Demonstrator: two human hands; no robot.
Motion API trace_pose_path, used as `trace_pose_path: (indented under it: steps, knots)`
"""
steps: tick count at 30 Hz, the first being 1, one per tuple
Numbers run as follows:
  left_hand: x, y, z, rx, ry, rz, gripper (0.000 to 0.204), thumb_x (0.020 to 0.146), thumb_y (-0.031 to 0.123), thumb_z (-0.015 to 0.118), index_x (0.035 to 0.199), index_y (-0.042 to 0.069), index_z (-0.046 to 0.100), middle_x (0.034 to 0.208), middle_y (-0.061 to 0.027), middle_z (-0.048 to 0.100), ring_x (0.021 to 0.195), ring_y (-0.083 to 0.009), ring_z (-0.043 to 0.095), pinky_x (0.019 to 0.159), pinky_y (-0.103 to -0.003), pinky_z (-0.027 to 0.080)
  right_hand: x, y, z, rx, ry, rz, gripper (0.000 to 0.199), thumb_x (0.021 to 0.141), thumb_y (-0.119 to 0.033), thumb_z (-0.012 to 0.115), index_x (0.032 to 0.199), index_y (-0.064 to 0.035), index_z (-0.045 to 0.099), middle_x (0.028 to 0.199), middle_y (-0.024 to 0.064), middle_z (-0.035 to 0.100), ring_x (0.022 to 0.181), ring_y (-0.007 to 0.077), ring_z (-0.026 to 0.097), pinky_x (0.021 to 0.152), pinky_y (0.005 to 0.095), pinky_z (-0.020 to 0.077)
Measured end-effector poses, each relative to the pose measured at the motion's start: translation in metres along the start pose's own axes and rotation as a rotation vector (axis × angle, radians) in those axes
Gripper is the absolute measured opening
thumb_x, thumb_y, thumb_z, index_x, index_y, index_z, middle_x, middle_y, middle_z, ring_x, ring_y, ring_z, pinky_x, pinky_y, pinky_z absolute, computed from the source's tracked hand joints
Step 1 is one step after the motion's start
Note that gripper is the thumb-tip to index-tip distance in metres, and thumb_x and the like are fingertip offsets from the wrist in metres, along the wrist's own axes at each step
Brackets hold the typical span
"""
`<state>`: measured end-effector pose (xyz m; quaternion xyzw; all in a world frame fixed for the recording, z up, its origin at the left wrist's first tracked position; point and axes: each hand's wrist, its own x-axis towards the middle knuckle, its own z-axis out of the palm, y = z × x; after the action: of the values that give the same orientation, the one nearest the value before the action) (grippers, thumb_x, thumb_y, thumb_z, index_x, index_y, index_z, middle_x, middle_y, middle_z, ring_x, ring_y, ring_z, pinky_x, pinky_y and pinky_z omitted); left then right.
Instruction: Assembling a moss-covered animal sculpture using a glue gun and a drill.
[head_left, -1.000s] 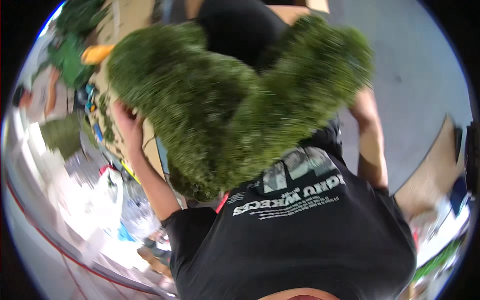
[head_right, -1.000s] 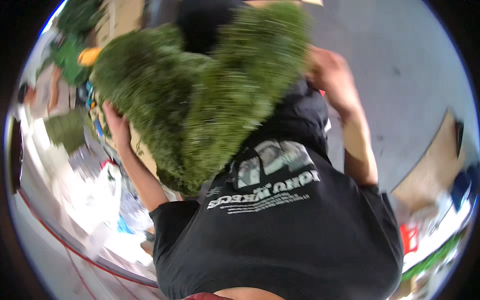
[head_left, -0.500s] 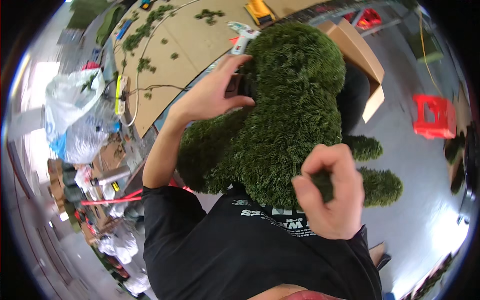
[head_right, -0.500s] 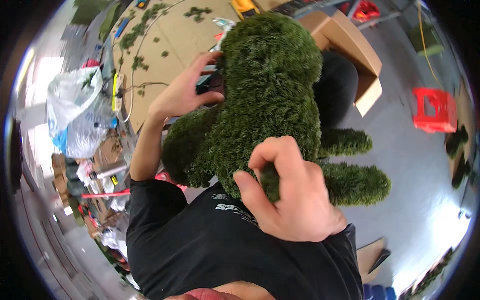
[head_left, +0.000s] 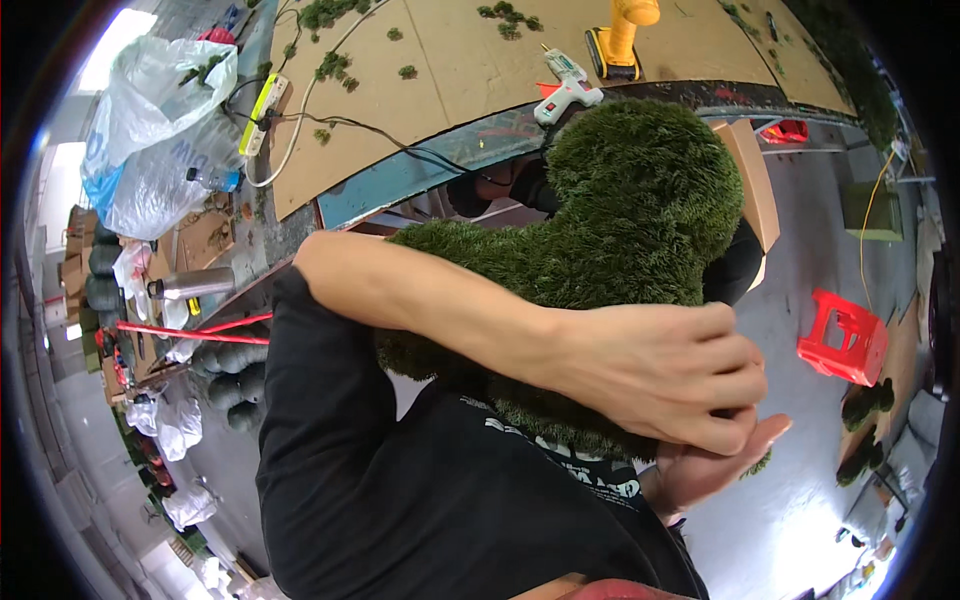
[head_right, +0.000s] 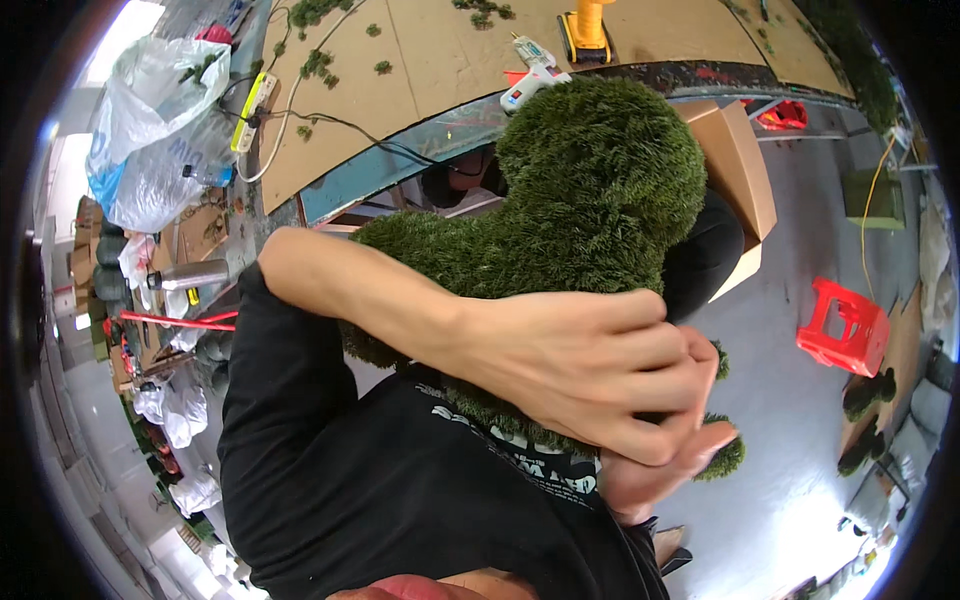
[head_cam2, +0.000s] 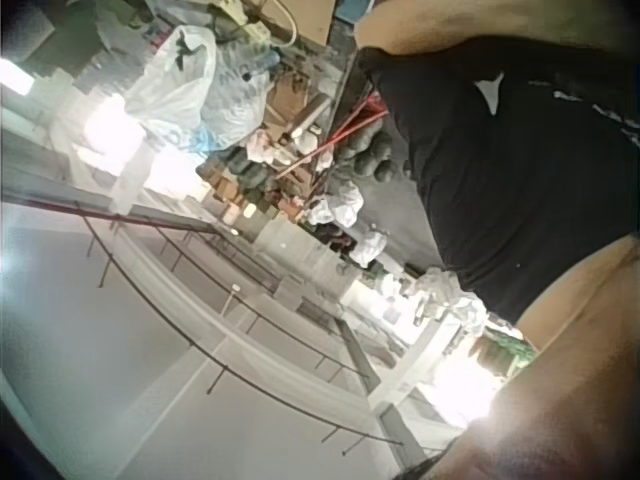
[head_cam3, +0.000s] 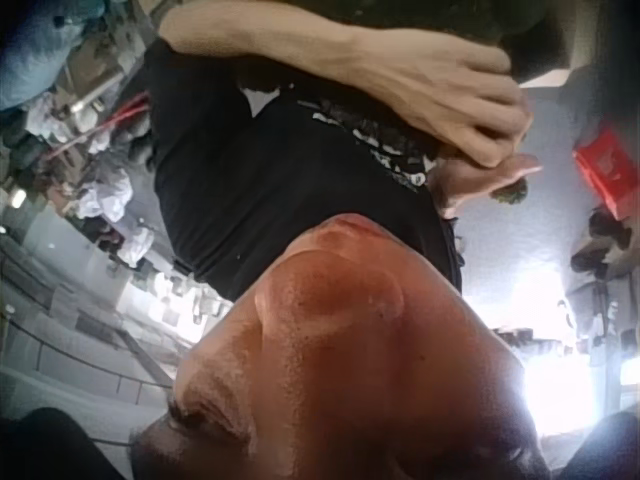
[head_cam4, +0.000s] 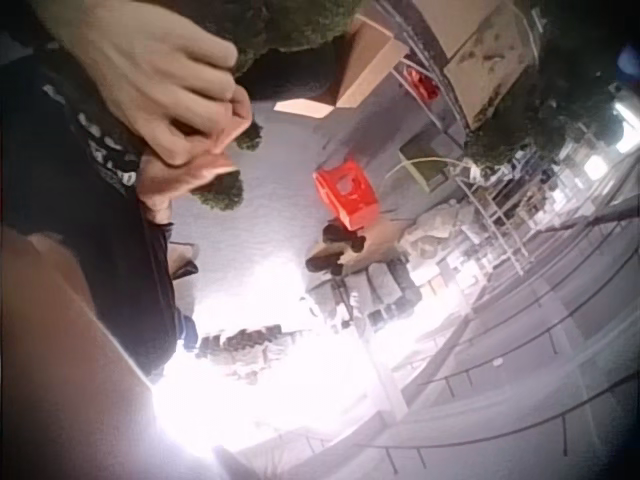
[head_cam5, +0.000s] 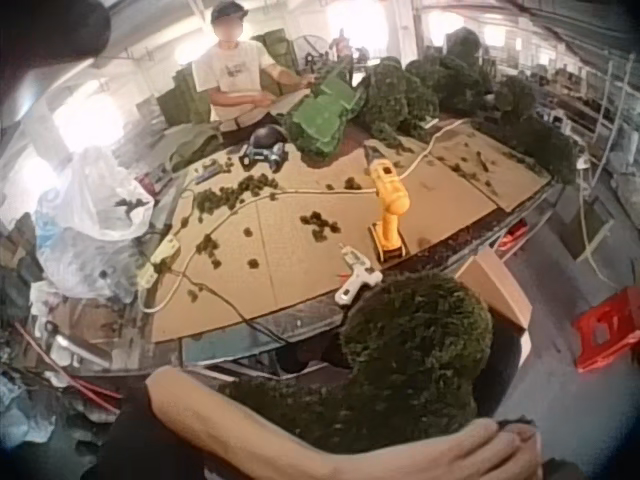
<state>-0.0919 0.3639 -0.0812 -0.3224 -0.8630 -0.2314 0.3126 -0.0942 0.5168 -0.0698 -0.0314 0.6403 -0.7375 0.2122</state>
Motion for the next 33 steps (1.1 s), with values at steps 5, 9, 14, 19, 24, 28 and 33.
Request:
trace_pose_path:
  steps: [5, 9, 14, 19, 24, 28, 33]
  knots:
    - [0.001, -0.006, 0.017, 0.138, -0.096, 0.096, 0.018, 0.093, 0.027, 0.057, 0.1, 0.012, 0.054, 0.098, -0.0059, 0.057, 0.089, -0.022, 0.057, 0.073, -0.033, 0.042, 0.011, 0.011, -0.021, 0.074, 0.225, 0.074, 0.074, 0.109, -0.058, 0.023, 0.136, 0.0061, 0.048, 0.133, 0.0152, 0.058, 0.124, 0.0243, 0.056, 0.11, 0.0377, 0.0414]
    - [0.004, -0.005, 0.025, 0.184, -0.084, 0.103, 0.019, 0.093, 0.028, 0.056, 0.101, 0.011, 0.057, 0.097, -0.0043, 0.057, 0.095, -0.021, 0.056, 0.078, -0.033, 0.043, 0.022, 0.002, -0.045, 0.884, -0.312, 0.178, 0.073, 0.109, -0.058, 0.024, 0.136, 0.006, 0.047, 0.135, 0.0175, 0.056, 0.125, 0.0261, 0.054, 0.11, 0.0386, 0.0412]
    - [0.004, -0.017, 0.019, 0.283, -0.103, 0.197, 0.022, 0.093, 0.03, 0.058, 0.095, 0.009, 0.066, 0.095, 0.0003, 0.059, 0.093, -0.0172, 0.055, 0.083, -0.033, 0.043, 0.021, 0.007, -0.058, 0.708, -0.176, 0.224, 0.073, 0.109, -0.057, 0.021, 0.137, 0.007, 0.042, 0.134, 0.0234, 0.054, 0.126, 0.0286, 0.054, 0.111, 0.0404, 0.0399]
    - [-0.006, -0.036, 0.016, 0.024, -0.025, 0.076, 0.024, 0.091, 0.027, 0.061, 0.087, 0.004, 0.066, 0.096, -0.0017, 0.058, 0.087, -0.0181, 0.057, 0.076, -0.033, 0.047, 0.025, 0.013, -0.049, 0.801, -0.163, 0.174, 0.069, 0.109, -0.051, 0.028, 0.142, 0.0083, 0.037, 0.138, 0.0315, 0.052, 0.131, 0.0339, 0.053, 0.112, 0.0446, 0.0394]
    - [-0.023, -0.076, -0.033, -0.219, -0.151, -0.062, 0.021, 0.085, 0.018, 0.064, 0.098, 0.002, 0.065, 0.092, -0.0075, 0.055, 0.084, -0.0242, 0.059, 0.074, -0.036, 0.051, 0.031, 0.009, -0.043, 0.429, -0.078, 0.147, 0.068, 0.108, -0.051, 0.039, 0.144, 0.0065, 0.033, 0.136, 0.0356, 0.052, 0.114, 0.0401, 0.064, 0.097, 0.0456, 0.0526]
    - [-0.104, -0.179, -0.104, 0.279, -0.12, -0.787, 0.026, 0.1, 0.011, 0.064, 0.125, 0.006, 0.064, 0.112, -0.0124, 0.063, 0.098, -0.0317, 0.065, 0.084, -0.038, 0.054, 0.032, 0.008, -0.034, 0.2, -0.057, 0.144, 0.069, 0.104, -0.053, 0.049, 0.139, 0.0046, 0.037, 0.13, 0.0359, 0.054, 0.099, 0.0411, 0.07, 0.083, 0.0432, 0.0603]
    - [-0.286, -0.29, -0.146, 0.593, -0.061, -1.099, 0.025, 0.103, 0.015, 0.06, 0.125, 0.002, 0.061, 0.119, -0.0246, 0.058, 0.104, -0.0444, 0.062, 0.091, -0.048, 0.052, 0.038, 0.002, -0.028, 0.128, -0.086, 0.176, 0.075, 0.097, -0.057, 0.061, 0.133, 0.0052, 0.04, 0.126, 0.034, 0.056, 0.094, 0.0378, 0.071, 0.082, 0.0425, 0.0598]
